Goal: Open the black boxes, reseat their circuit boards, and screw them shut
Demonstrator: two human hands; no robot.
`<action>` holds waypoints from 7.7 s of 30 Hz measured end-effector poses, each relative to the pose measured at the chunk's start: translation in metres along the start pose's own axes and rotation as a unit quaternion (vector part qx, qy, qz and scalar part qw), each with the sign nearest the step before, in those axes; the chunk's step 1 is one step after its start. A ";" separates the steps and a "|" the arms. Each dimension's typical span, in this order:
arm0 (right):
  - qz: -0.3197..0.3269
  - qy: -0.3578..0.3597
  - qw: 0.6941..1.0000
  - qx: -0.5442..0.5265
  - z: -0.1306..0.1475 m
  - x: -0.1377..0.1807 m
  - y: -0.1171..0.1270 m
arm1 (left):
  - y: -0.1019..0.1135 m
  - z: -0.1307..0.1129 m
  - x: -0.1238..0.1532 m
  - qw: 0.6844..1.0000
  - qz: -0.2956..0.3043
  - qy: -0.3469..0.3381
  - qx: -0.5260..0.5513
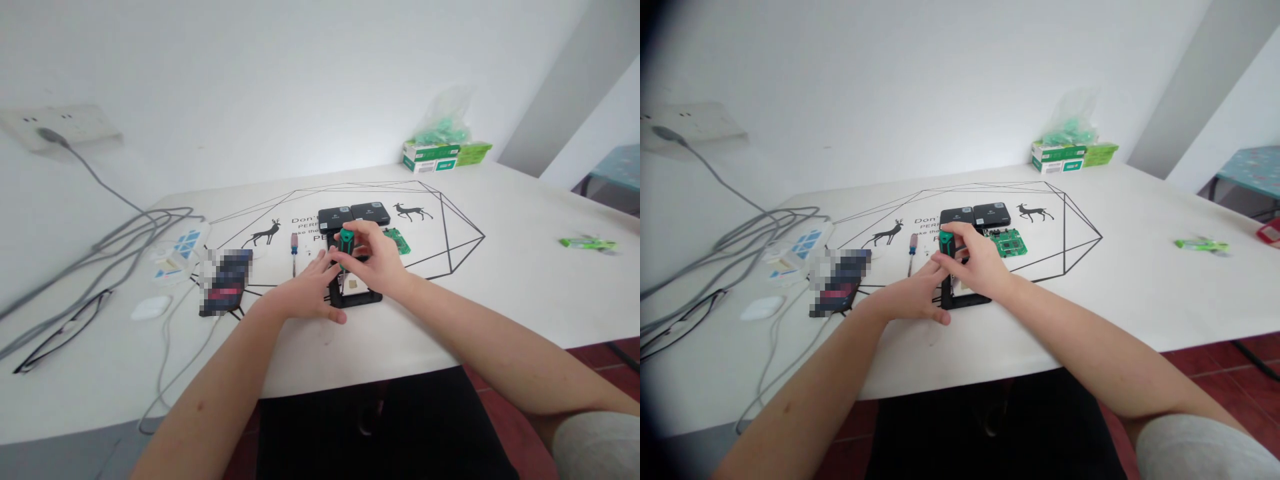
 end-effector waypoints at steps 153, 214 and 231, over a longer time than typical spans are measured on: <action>0.037 -0.069 0.982 -0.170 0.005 -0.011 0.000 | 0.002 -0.028 -0.003 0.989 0.116 0.081 -0.041; -0.091 -0.047 0.995 -0.008 -0.027 -0.011 0.029 | 0.000 -0.032 -0.016 0.998 0.061 -0.002 -0.025; -0.062 -0.012 0.998 0.003 -0.018 -0.009 0.029 | -0.003 -0.030 -0.015 0.997 0.072 0.013 -0.036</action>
Point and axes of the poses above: each hand's wrist, its own x-axis away from the middle knuckle, its own y-axis out of the back of the hand, z = x × y, the point moved 4 cm from there along -x, towards the middle knuckle
